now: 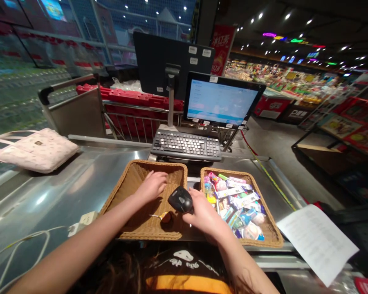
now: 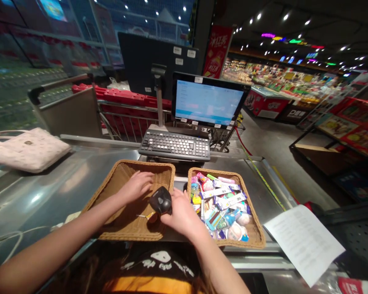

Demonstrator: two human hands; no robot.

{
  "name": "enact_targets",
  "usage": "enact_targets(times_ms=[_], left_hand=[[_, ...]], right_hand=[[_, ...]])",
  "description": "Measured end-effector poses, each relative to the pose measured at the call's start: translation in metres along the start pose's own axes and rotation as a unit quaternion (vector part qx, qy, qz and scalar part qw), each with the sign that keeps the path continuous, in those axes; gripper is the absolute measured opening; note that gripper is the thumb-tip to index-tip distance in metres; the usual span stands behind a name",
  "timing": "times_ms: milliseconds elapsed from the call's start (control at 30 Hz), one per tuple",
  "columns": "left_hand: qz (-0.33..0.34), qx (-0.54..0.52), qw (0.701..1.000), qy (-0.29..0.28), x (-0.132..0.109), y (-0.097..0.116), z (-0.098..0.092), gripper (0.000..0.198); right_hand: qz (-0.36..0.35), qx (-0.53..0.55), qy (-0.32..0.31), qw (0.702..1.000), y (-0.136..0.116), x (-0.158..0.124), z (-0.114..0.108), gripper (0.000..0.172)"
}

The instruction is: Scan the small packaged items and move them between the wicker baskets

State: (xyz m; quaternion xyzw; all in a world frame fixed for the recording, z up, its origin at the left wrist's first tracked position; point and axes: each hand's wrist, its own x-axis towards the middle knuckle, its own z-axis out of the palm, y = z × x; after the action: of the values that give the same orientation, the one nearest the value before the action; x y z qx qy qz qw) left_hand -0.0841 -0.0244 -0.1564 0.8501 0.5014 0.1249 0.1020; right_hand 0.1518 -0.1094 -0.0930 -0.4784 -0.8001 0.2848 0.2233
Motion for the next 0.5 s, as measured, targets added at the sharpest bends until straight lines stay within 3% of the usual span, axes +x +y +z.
enact_targets(times_ms=[33, 100, 233, 367, 500], left_hand=[[0.004, -0.003, 0.998, 0.063, 0.007, 0.009, -0.005, 0.023], [0.032, -0.019, 0.992, 0.117, 0.021, 0.031, -0.007, 0.028], [0.092, -0.061, 0.991, 0.070, 0.052, 0.086, 0.014, 0.042], [0.130, -0.088, 0.987, 0.043, 0.087, 0.138, 0.044, 0.046], [0.188, -0.067, 0.980, 0.015, 0.110, 0.174, 0.064, 0.028]], right_hand=[[-0.009, 0.004, 0.016, 1.000, 0.001, -0.005, -0.004, 0.030], [-0.016, 0.013, 0.057, 0.998, 0.006, -0.014, -0.013, 0.045], [0.019, 0.019, 0.161, 0.987, 0.025, -0.030, -0.035, 0.066], [0.068, -0.001, 0.278, 0.958, 0.046, -0.042, -0.062, 0.050], [0.127, -0.018, 0.362, 0.923, 0.064, -0.051, -0.086, 0.031]])
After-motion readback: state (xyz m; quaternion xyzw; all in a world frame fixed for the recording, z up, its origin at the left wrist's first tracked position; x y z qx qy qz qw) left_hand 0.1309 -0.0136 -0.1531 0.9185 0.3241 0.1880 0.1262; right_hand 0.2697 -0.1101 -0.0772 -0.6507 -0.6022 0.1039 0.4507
